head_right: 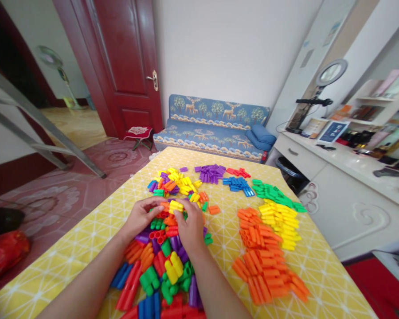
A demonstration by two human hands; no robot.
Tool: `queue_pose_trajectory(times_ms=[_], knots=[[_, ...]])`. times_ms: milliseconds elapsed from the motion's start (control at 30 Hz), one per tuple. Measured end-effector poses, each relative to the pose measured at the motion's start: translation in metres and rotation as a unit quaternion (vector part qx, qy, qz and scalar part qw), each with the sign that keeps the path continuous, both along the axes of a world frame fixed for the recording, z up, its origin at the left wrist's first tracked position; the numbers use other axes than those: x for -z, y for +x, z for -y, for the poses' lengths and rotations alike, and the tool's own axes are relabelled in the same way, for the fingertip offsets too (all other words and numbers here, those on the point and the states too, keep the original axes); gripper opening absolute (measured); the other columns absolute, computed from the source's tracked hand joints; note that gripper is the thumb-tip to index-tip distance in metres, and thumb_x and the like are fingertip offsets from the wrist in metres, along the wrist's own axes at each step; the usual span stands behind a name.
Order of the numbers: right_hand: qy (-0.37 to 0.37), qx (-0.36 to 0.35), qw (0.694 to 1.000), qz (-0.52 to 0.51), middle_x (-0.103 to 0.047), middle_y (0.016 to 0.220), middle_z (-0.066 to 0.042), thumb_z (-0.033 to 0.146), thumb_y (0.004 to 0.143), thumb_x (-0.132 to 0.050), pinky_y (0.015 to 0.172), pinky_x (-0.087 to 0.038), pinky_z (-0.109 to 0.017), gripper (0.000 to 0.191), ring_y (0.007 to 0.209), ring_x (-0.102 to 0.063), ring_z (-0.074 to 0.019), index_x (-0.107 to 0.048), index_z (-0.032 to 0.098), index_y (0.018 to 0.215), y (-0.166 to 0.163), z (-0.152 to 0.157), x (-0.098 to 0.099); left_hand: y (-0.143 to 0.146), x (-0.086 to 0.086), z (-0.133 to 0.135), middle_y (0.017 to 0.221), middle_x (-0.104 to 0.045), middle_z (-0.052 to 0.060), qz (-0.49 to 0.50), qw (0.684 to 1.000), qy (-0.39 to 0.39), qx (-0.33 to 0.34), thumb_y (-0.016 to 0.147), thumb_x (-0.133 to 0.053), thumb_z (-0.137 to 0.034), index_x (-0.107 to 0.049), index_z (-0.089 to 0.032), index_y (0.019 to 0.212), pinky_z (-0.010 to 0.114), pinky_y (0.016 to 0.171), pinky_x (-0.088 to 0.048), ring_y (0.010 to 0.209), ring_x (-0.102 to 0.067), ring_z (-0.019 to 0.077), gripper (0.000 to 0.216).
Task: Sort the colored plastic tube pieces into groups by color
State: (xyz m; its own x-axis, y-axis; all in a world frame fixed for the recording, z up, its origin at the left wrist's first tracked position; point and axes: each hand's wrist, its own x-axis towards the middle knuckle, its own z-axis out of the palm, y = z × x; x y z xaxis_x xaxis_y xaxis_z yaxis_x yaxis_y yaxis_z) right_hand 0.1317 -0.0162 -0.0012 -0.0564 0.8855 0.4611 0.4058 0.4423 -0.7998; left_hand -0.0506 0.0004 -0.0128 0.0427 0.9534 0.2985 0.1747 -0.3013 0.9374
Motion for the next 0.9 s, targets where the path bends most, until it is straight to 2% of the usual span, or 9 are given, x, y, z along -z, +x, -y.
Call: queue_pose_trajectory(times_ms=[67, 200, 300, 400, 500, 633, 800, 900], knots=[[-0.001, 0.028, 0.999, -0.018, -0.067, 0.106, -0.004, 0.024, 0.082, -0.057, 0.091, -0.046, -0.037, 0.026, 0.102, -0.059, -0.0223, -0.066, 0.026, 0.106, 0.0, 0.0, 0.001, 0.0, 0.002, -0.002, 0.087, -0.072, 0.006, 0.014, 1.0, -0.001, -0.018, 0.073, -0.068, -0.039, -0.07, -0.016, 0.093, 0.03, 0.073, -0.055, 0.077, -0.067, 0.0195, 0.03], [-0.056, 0.063, 0.992, -0.089, -0.069, 0.097, -0.005, 0.027, 0.082, -0.055, 0.076, -0.052, -0.034, 0.03, 0.084, -0.063, -0.0206, -0.064, 0.022, 0.11, 0.001, -0.003, 0.006, -0.008, 0.002, -0.007, 0.087, -0.073, 0.007, 0.08, 0.992, 0.015, -0.097, 0.072, -0.069, -0.042, -0.066, -0.015, 0.095, 0.031, 0.075, -0.055, 0.079, -0.068, 0.0199, 0.036], [-0.053, 0.069, 0.989, -0.117, -0.065, 0.107, -0.008, 0.026, 0.082, -0.055, 0.071, -0.053, -0.033, 0.035, 0.078, -0.062, -0.018, -0.06, 0.021, 0.116, 0.002, -0.005, 0.008, -0.013, -0.003, -0.007, 0.084, -0.073, 0.006, 0.104, 0.988, 0.021, -0.116, 0.069, -0.073, -0.041, -0.066, -0.015, 0.094, 0.03, 0.074, -0.055, 0.078, -0.068, 0.0187, 0.037], [-0.018, 0.063, 0.992, -0.11, -0.059, 0.119, -0.009, 0.025, 0.082, -0.055, 0.07, -0.053, -0.031, 0.034, 0.078, -0.062, -0.016, -0.059, 0.021, 0.116, 0.001, -0.004, 0.005, -0.008, -0.009, -0.002, 0.078, -0.072, 0.004, 0.106, 0.991, 0.005, -0.084, 0.066, -0.076, -0.039, -0.066, -0.015, 0.094, 0.028, 0.07, -0.055, 0.072, -0.067, 0.0169, 0.039], [-0.013, 0.031, 0.995, -0.097, -0.065, 0.106, -0.006, 0.028, 0.083, -0.057, 0.07, -0.052, -0.029, 0.023, 0.08, -0.062, -0.0169, -0.064, 0.022, 0.104, -0.001, 0.0, -0.002, 0.001, -0.012, 0.004, 0.077, -0.071, 0.004, 0.105, 0.994, -0.025, -0.027, 0.063, -0.078, -0.038, -0.065, -0.015, 0.095, 0.028, 0.067, -0.055, 0.069, -0.067, 0.0162, 0.041], [-0.013, -0.016, 0.995, -0.095, -0.069, 0.099, -0.003, 0.025, 0.078, -0.065, 0.079, -0.051, -0.031, 0.023, 0.088, -0.063, -0.0191, -0.067, 0.023, 0.1, -0.003, 0.004, -0.008, 0.01, -0.012, 0.008, 0.074, -0.072, 0.003, 0.092, 0.994, -0.048, 0.024, 0.062, -0.079, -0.036, -0.066, -0.016, 0.086, 0.029, 0.067, -0.057, 0.067, -0.068, 0.0171, 0.034], [-0.034, -0.033, 0.994, -0.101, -0.071, 0.09, -0.002, 0.021, 0.078, -0.062, 0.074, -0.052, -0.031, 0.017, 0.082, -0.065, -0.0187, -0.069, 0.022, 0.093, -0.004, 0.003, -0.005, 0.008, -0.011, 0.008, 0.08, -0.073, 0.004, 0.058, 0.998, -0.019, 0.014, 0.067, -0.075, -0.034, -0.07, -0.017, 0.085, 0.029, 0.07, -0.056, 0.073, -0.068, 0.0179, 0.026], [-0.066, -0.035, 0.988, -0.133, -0.07, 0.087, -0.003, 0.024, 0.079, -0.059, 0.072, -0.053, -0.031, 0.02, 0.08, -0.065, -0.0185, -0.066, 0.021, 0.097, 0.002, 0.001, -0.014, 0.007, -0.012, 0.008, 0.086, -0.074, 0.005, 0.034, 0.999, -0.009, 0.004, 0.073, -0.07, -0.036, -0.071, -0.017, 0.088, 0.029, 0.073, -0.056, 0.077, -0.068, 0.0189, 0.024]])
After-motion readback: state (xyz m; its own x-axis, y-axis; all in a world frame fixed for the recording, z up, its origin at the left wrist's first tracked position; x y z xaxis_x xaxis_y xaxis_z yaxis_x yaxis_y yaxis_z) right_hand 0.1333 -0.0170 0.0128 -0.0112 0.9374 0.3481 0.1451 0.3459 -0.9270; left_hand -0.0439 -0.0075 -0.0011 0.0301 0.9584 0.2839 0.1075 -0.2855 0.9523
